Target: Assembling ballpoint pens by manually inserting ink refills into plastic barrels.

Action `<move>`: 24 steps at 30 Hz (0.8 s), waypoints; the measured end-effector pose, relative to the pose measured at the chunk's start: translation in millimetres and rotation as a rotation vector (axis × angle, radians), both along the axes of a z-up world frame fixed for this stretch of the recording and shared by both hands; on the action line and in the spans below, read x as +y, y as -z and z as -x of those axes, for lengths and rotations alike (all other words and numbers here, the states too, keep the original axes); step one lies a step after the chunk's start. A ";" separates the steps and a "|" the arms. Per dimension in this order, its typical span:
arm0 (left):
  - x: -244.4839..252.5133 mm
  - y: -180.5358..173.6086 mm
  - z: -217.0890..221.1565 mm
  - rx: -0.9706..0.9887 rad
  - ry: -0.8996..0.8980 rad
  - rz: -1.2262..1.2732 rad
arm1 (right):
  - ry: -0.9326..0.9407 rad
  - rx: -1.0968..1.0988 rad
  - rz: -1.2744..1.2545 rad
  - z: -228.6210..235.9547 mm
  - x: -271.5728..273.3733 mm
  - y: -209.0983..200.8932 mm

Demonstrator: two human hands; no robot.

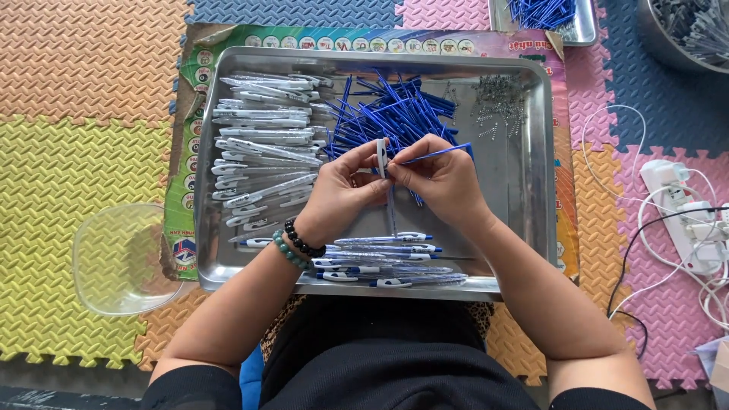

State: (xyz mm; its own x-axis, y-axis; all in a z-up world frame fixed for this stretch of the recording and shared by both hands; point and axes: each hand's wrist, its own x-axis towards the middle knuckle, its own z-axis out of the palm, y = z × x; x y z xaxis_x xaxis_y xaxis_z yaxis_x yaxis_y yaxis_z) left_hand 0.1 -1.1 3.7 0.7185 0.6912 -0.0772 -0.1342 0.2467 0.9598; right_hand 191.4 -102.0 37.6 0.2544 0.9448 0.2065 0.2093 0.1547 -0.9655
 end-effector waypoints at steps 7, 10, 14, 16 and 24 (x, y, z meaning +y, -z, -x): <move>-2.3 9.3 -1.1 -0.033 -0.034 0.004 | 0.011 0.011 -0.035 2.7 0.8 4.8; -4.8 12.7 -2.4 -0.059 -0.075 0.032 | 0.026 -0.018 -0.057 6.3 0.4 4.4; -1.9 21.5 -4.6 -0.092 -0.107 0.061 | 0.086 -0.197 -0.092 10.3 2.3 3.3; -2.5 26.7 -4.0 -0.097 -0.113 0.074 | 0.082 -0.221 -0.102 11.8 -0.6 4.4; 2.3 29.6 -6.0 -0.111 -0.072 0.223 | 0.059 -0.570 -0.293 10.9 0.5 2.8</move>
